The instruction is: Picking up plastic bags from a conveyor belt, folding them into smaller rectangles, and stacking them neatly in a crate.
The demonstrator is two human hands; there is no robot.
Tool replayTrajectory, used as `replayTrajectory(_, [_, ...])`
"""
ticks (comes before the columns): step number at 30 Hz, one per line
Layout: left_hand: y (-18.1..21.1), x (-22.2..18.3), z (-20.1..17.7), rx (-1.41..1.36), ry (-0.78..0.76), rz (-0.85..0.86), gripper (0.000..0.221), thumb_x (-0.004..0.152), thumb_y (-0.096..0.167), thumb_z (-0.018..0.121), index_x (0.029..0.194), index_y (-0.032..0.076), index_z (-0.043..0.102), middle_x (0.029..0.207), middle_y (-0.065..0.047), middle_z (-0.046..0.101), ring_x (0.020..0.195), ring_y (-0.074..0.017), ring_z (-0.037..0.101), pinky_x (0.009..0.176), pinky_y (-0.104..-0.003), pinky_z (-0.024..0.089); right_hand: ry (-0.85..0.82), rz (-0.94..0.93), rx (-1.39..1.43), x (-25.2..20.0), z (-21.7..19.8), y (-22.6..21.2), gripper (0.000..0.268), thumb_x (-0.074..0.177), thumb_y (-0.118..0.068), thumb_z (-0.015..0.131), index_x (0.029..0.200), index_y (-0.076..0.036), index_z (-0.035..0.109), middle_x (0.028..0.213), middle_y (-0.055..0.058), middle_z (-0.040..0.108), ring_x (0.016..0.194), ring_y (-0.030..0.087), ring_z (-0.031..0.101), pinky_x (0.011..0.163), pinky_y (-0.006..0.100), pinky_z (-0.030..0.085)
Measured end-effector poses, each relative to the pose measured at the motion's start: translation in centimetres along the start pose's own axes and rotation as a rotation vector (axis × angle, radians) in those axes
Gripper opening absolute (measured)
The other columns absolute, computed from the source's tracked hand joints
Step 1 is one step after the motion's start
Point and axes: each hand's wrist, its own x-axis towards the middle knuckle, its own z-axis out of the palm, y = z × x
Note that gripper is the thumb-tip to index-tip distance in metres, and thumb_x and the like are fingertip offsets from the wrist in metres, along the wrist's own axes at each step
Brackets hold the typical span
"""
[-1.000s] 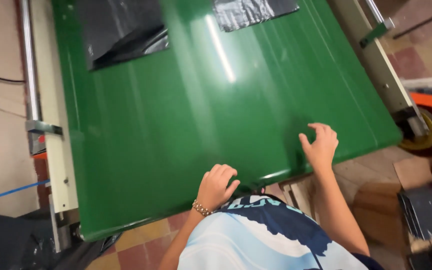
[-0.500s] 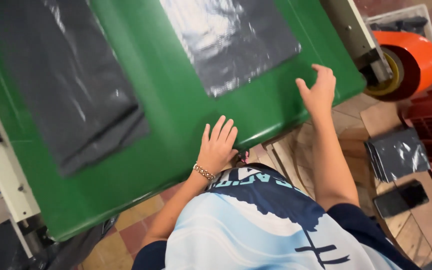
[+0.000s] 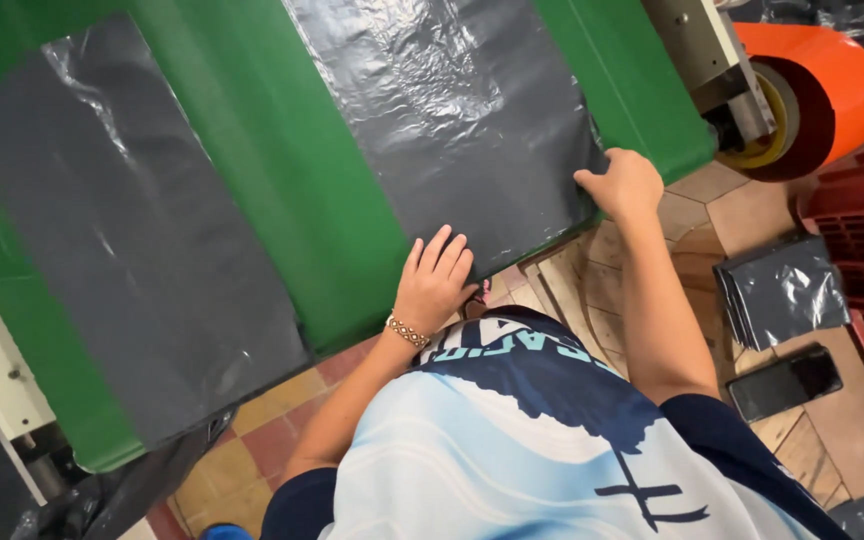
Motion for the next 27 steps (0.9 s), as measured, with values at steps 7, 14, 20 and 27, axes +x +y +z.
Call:
replayTrajectory(7, [0.5,1.2,0.4,0.015,0.100,-0.052,0.047,0.096,0.054,0.052,0.116,0.013,0.062,0.127,-0.008,0.064,0.123,-0.0314,0.061,0.100,-0.051,0.049,0.005,-0.115,0.801,-1.2,-4.4,-1.8,0.040,0.088,-0.020,0.077,0.123,-0.013,0.058,0.088,0.017,0.070,0.074,0.022,0.066,0.058,0.034,0.052])
replayTrajectory(14, [0.0,-0.3,-3.9,-0.211,0.023,-0.158,0.009,0.094,0.031,0.063,0.097,0.024,0.067,0.098,0.007,0.070,0.094,-0.0164,0.070,0.078,-0.032,0.056,-0.059,-0.480,0.982,-3.8,-9.4,-0.7,0.020,0.095,-0.008,0.062,0.114,-0.002,0.066,0.112,0.017,0.065,0.115,0.026,0.055,0.103,0.039,0.041])
replayTrajectory(20, [-4.2,4.4,-13.6,-0.665,-0.162,-0.442,0.007,0.089,0.024,0.074,0.092,0.017,0.073,0.087,-0.002,0.077,0.086,-0.0238,0.074,0.076,-0.034,0.058,-0.708,-0.454,1.485,-2.1,-8.5,1.7,0.085,0.067,-0.051,0.059,0.123,0.013,0.057,0.094,0.025,0.068,0.073,0.025,0.070,0.060,0.035,0.059])
replayTrajectory(27, [-19.2,12.4,-7.3,-0.478,0.054,-0.466,0.019,0.101,0.024,0.066,0.101,0.005,0.064,0.085,-0.020,0.069,0.085,-0.0412,0.069,0.075,-0.048,0.054,-0.726,-0.580,1.306,8.6,-11.1,-9.8,0.070,0.065,-0.002,0.045,0.133,0.012,0.048,0.115,0.027,0.061,0.079,0.035,0.072,0.061,0.035,0.063])
